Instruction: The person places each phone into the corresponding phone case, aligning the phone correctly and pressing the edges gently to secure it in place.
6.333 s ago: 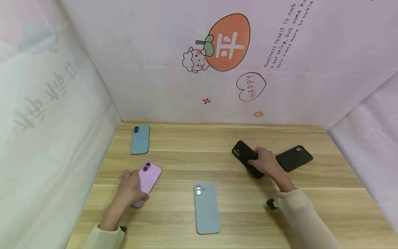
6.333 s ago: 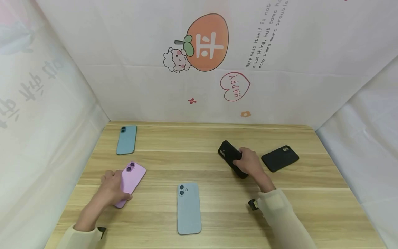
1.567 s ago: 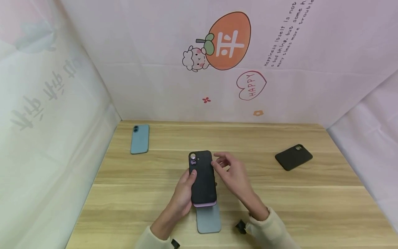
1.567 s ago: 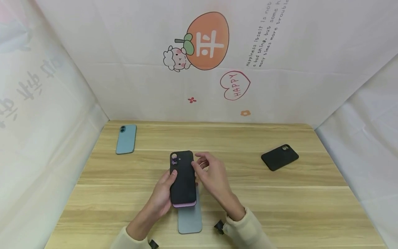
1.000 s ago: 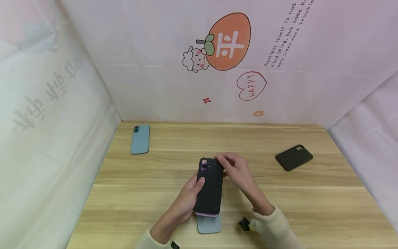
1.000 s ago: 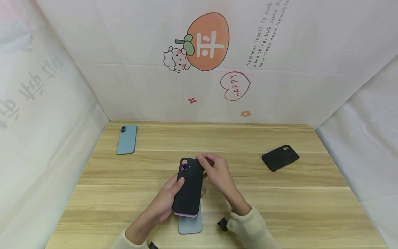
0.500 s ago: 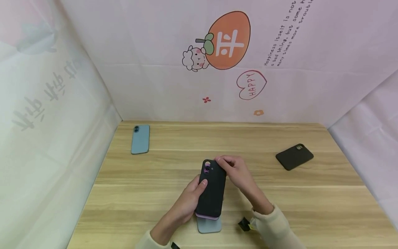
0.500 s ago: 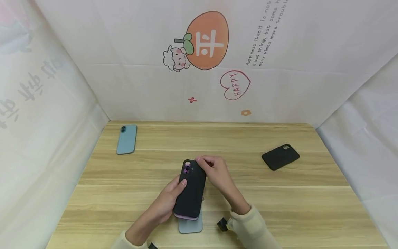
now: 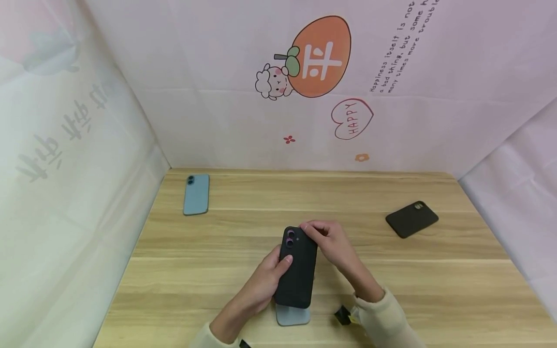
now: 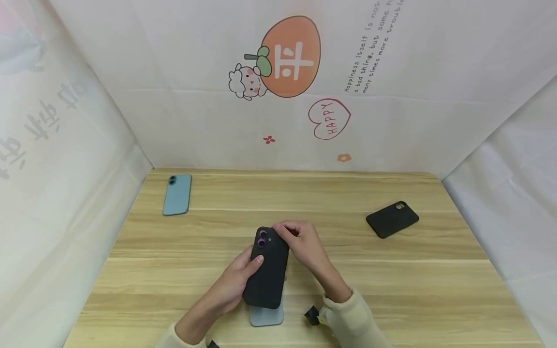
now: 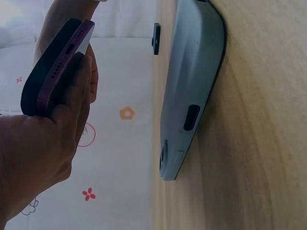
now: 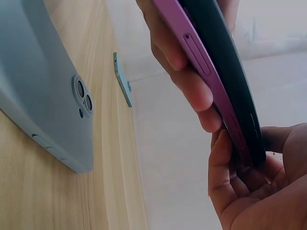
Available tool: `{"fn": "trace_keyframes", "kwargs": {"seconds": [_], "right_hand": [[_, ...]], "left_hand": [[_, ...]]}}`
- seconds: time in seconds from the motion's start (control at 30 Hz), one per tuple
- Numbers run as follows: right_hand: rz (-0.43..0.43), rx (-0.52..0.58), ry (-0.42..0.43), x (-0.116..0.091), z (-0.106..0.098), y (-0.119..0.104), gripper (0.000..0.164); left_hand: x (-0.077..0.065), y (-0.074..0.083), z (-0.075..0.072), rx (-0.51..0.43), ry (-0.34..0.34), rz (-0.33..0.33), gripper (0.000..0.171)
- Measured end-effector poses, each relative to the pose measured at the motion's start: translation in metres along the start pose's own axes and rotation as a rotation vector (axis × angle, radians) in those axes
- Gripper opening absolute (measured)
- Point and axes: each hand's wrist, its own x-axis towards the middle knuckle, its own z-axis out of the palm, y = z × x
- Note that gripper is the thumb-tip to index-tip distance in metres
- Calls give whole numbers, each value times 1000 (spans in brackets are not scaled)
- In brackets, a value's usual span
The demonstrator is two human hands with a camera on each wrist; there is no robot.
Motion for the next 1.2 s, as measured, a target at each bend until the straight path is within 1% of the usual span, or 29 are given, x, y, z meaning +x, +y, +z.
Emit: {"fn": "trace_keyframes", "kwargs": {"seconds": [0.17,0.4,0.57,0.63,0.77,0.83,0.93,1.03,1.2], "right_hand": [[-8,10,-8,-2,0,1,26],[-28,-2,-3,-2,1,2,25],[-44,2,-32,-2,-1,1,23],[-50,-6,-53,-2,-3,0,23],[-60,-59,-97,-1,-8,-4,23],[-52,-78,-117,-1,-8,-7,24],[-29,-70,-143,0,-8,-11,27],[-16,-55,-149,0,-6,-12,27],[-35,-71,-134,-1,-5,-12,24]], "left_hand": [[-1,1,0,-1,-1,2,42],[0,-2,0,-15,8,9,40],[1,-3,1,5,26,8,39],[1,-3,2,16,22,10,40],[0,0,1,55,-11,13,42],[0,2,1,72,-33,10,42],[0,3,2,95,-56,2,39],[-1,3,3,110,-64,2,37],[-3,2,4,116,-51,4,37]]}}
